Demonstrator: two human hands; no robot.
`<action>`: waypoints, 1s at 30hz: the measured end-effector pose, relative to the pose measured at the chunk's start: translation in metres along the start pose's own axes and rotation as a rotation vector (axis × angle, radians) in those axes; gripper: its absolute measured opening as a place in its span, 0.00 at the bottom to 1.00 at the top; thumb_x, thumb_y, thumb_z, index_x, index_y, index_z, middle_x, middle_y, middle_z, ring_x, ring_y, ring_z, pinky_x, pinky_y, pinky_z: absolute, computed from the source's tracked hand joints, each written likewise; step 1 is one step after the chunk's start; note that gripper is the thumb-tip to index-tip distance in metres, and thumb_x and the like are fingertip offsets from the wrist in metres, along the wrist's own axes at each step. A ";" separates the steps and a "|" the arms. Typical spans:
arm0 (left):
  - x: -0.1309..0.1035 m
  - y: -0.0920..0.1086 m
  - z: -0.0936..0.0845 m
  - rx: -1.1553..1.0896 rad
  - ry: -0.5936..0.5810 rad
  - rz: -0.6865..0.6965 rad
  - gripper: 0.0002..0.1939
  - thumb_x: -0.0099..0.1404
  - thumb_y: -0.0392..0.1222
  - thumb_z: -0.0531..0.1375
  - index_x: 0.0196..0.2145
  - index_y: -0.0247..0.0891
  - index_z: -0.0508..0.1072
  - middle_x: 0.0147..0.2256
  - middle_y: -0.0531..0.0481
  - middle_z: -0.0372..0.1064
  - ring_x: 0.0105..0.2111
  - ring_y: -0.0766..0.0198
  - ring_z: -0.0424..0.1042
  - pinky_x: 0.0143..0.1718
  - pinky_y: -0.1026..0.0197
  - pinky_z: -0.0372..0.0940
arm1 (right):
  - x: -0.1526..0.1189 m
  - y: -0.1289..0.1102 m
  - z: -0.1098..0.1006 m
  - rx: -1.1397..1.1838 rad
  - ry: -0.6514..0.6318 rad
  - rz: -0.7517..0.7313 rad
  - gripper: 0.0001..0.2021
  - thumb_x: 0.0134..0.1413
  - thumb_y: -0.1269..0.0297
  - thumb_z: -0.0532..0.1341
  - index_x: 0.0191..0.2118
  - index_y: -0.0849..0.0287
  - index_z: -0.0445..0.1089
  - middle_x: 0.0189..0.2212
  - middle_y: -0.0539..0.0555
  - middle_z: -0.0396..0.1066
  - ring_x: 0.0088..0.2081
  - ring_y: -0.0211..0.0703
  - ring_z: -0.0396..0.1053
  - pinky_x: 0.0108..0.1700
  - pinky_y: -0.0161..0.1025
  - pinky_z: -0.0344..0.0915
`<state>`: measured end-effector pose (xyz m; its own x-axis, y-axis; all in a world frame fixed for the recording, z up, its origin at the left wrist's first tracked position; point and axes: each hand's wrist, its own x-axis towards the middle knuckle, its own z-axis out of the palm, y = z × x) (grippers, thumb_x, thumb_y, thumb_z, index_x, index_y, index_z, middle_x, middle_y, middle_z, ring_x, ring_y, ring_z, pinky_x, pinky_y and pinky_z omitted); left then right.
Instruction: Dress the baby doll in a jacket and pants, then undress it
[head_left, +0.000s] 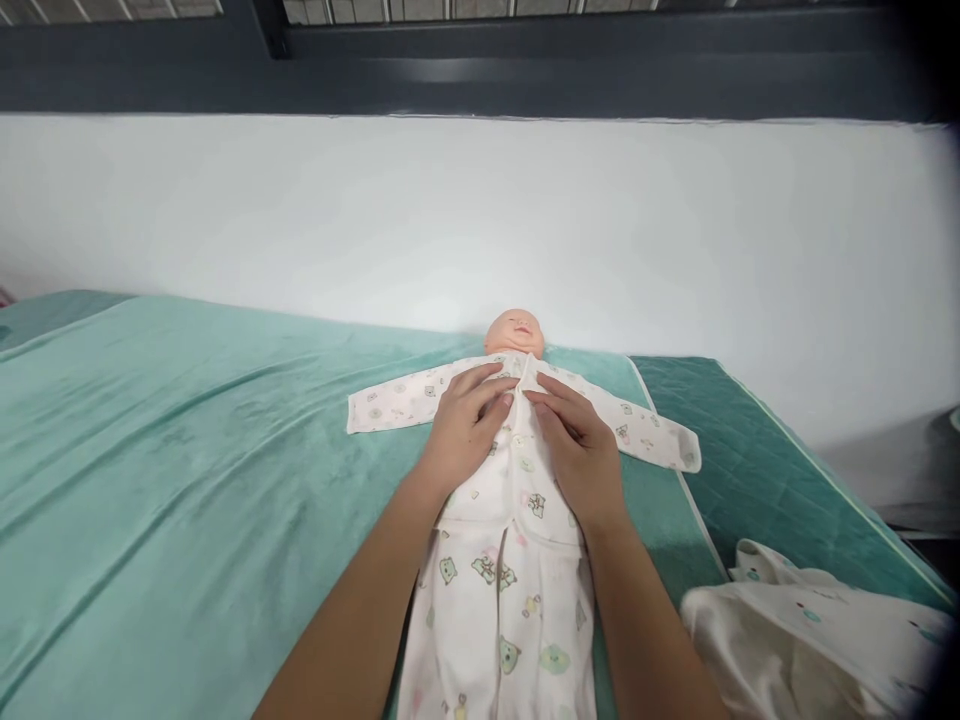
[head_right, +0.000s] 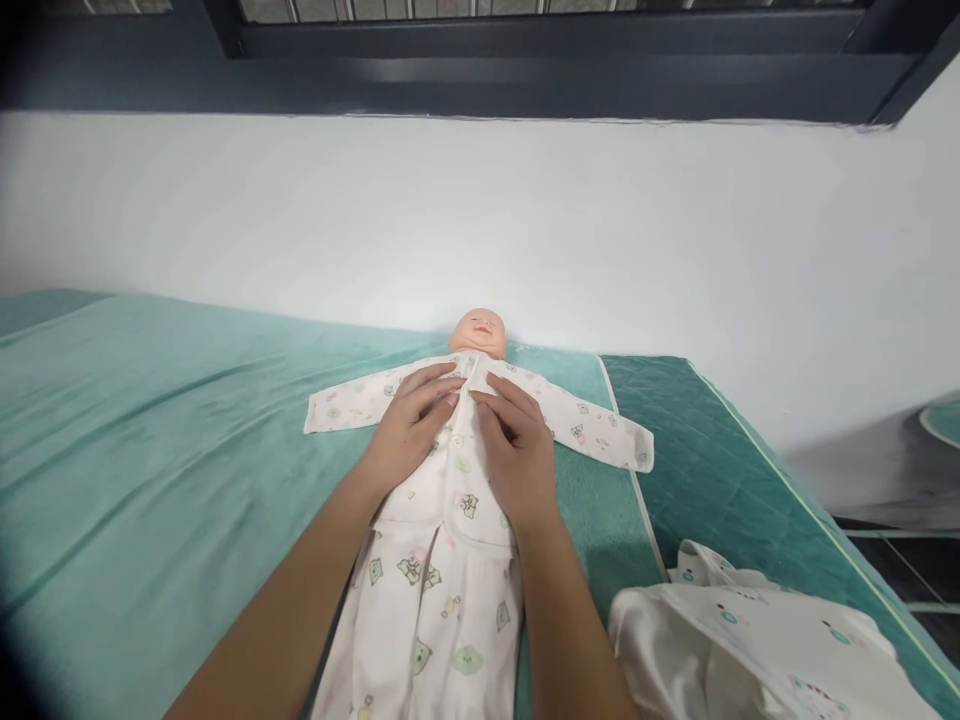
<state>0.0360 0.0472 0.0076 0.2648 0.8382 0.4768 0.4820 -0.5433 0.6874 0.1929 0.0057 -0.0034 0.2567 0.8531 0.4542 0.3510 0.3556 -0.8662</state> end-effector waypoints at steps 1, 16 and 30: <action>0.000 0.000 0.000 -0.001 -0.001 -0.004 0.15 0.72 0.44 0.54 0.52 0.51 0.75 0.60 0.54 0.65 0.62 0.60 0.60 0.66 0.51 0.55 | 0.000 -0.001 0.000 -0.006 -0.005 -0.002 0.10 0.62 0.60 0.60 0.43 0.48 0.79 0.56 0.51 0.72 0.60 0.50 0.66 0.64 0.56 0.60; 0.001 0.000 -0.001 -0.028 -0.003 -0.006 0.15 0.72 0.44 0.54 0.52 0.51 0.76 0.60 0.53 0.65 0.63 0.59 0.60 0.66 0.50 0.56 | -0.004 -0.004 -0.001 -0.193 -0.159 -0.130 0.15 0.63 0.60 0.57 0.53 0.45 0.73 0.63 0.49 0.64 0.66 0.52 0.56 0.67 0.60 0.53; 0.000 0.002 0.000 -0.016 -0.006 -0.025 0.15 0.72 0.44 0.54 0.51 0.47 0.76 0.61 0.52 0.65 0.63 0.59 0.60 0.66 0.51 0.56 | -0.007 -0.006 0.002 -0.285 -0.175 -0.181 0.19 0.67 0.59 0.54 0.61 0.43 0.67 0.65 0.46 0.62 0.69 0.50 0.51 0.68 0.59 0.52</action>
<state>0.0366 0.0466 0.0091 0.2578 0.8518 0.4560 0.4754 -0.5227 0.7076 0.1872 -0.0018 -0.0018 0.0184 0.8473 0.5307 0.6192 0.4071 -0.6715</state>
